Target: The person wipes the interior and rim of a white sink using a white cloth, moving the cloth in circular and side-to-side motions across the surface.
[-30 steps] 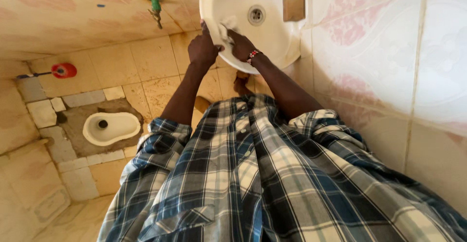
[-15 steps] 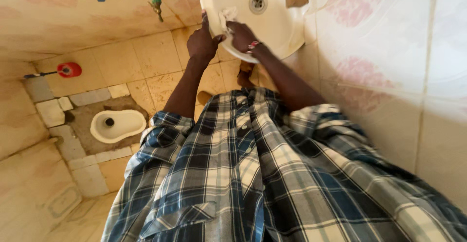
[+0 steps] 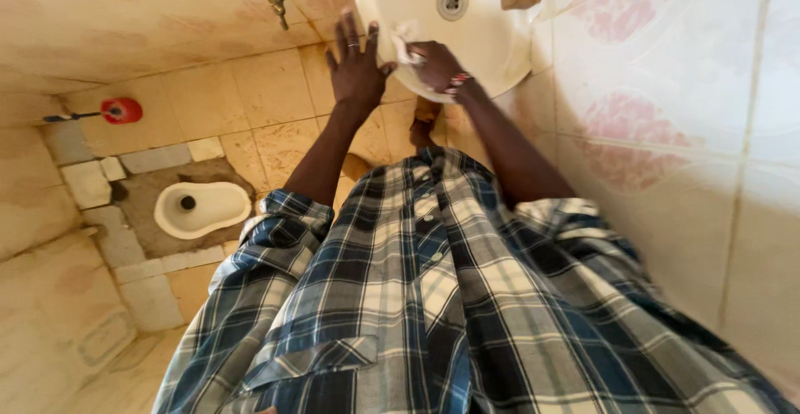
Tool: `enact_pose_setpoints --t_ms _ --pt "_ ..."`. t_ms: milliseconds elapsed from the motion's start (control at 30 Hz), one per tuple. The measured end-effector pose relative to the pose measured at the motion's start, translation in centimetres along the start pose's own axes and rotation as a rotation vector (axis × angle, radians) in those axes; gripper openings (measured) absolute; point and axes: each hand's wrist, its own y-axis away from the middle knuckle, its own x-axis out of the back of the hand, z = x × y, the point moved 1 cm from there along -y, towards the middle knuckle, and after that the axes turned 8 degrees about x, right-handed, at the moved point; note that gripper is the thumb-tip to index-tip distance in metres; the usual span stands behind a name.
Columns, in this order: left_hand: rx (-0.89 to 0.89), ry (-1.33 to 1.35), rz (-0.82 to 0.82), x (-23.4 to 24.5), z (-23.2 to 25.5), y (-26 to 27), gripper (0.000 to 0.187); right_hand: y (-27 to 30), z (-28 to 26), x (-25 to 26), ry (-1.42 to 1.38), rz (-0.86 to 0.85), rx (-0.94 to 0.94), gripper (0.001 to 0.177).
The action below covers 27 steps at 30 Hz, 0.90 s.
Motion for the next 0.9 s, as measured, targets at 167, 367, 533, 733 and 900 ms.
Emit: enact_pose_setpoints --t_ms 167,367,533,733,900 --pt "-0.293 -0.056 0.207 -3.6 -1.3 -0.5 0.087 2.8 6.8 1.8 0.568 0.038 0.166 0.027" --pt "-0.370 -0.038 0.301 -5.5 -1.4 -1.1 0.077 -3.7 5.2 -2.6 0.551 0.099 0.369 0.038" --pt "-0.322 -0.011 0.177 -4.8 -1.2 -2.3 0.073 -0.4 3.8 -1.3 0.597 -0.074 0.307 0.042" --pt "-0.288 -0.056 0.168 -4.0 -0.4 -2.1 0.078 0.2 8.8 2.0 0.829 -0.190 0.119 0.025" --pt "-0.150 -0.036 0.110 -3.1 1.4 -1.2 0.057 -3.7 5.4 -2.9 0.435 0.309 0.539 0.043"
